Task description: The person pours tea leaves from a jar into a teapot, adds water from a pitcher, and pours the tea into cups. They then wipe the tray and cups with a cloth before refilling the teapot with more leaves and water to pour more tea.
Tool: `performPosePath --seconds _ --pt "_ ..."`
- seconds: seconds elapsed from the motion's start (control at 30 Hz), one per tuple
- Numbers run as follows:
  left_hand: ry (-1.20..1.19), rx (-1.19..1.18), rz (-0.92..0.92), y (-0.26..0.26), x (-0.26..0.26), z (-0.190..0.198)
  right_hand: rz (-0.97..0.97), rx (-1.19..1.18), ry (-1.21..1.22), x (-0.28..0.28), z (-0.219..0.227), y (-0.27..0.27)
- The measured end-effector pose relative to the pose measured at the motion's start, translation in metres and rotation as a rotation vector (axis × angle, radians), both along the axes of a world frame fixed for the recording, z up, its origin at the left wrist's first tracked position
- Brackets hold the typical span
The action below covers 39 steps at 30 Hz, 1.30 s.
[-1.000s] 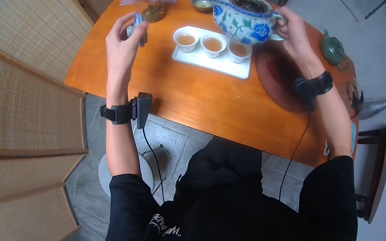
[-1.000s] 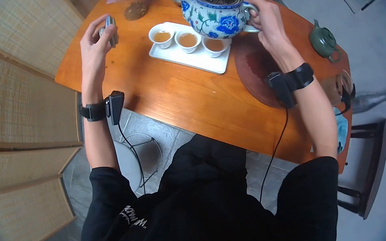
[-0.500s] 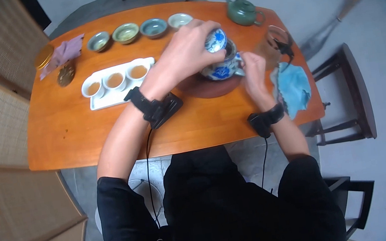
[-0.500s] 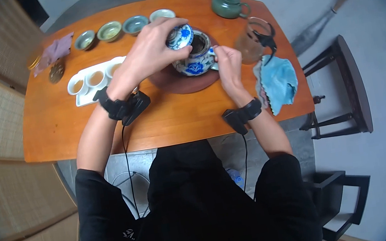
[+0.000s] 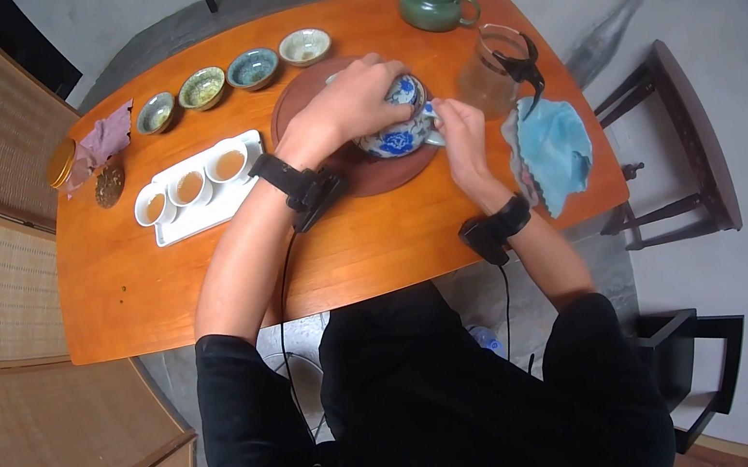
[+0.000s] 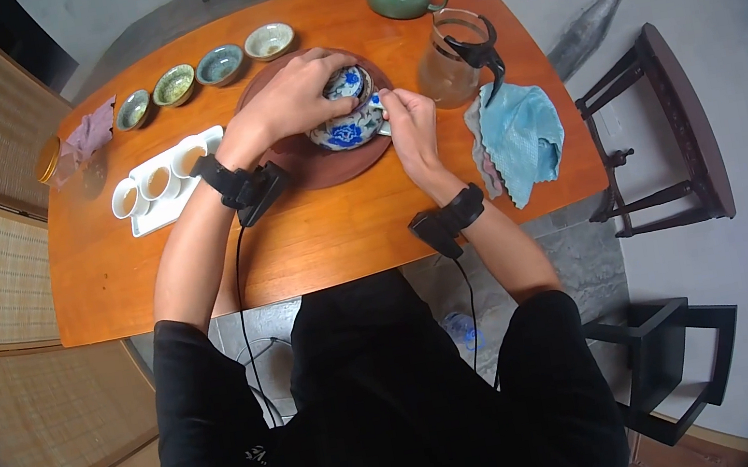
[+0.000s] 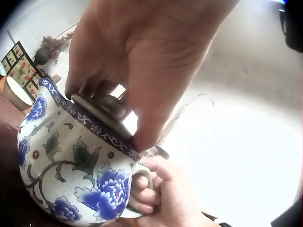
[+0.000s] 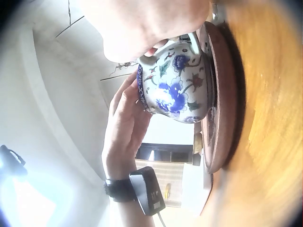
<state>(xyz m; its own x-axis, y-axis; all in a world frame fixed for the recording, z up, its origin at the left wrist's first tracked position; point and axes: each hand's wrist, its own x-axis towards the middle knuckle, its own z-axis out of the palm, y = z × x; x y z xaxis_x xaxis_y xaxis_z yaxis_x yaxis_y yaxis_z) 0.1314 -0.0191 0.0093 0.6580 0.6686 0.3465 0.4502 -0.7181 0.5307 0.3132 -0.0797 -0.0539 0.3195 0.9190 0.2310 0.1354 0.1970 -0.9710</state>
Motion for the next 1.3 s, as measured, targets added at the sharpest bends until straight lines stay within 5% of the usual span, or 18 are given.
performPosePath --seconds 0.23,0.57,0.77,0.83,0.97,1.2,1.3 --pt "0.025 0.012 -0.019 -0.009 0.0 0.001 0.035 -0.075 0.138 -0.005 0.011 0.0" --pt "-0.025 -0.015 0.016 -0.002 -0.001 -0.002 0.349 -0.489 -0.126 0.012 0.049 0.016" --pt "-0.302 0.033 0.125 -0.034 -0.042 0.024 0.36 -0.493 -0.079 0.014 0.043 0.021" --pt "-0.316 0.138 0.194 -0.059 -0.074 0.036 0.323 -0.45 -0.039 0.018 0.037 0.019" --pt "-0.653 -0.201 0.433 -0.125 -0.147 0.02 0.229 -0.347 0.001 0.014 0.029 0.019" --pt "-0.774 -0.094 0.98 -0.188 -0.256 -0.075 0.101 -0.244 0.071 0.006 0.019 0.009" --pt "-0.647 -0.016 1.164 -0.193 -0.294 -0.106 0.075 -0.225 0.041 0.011 0.004 0.012"
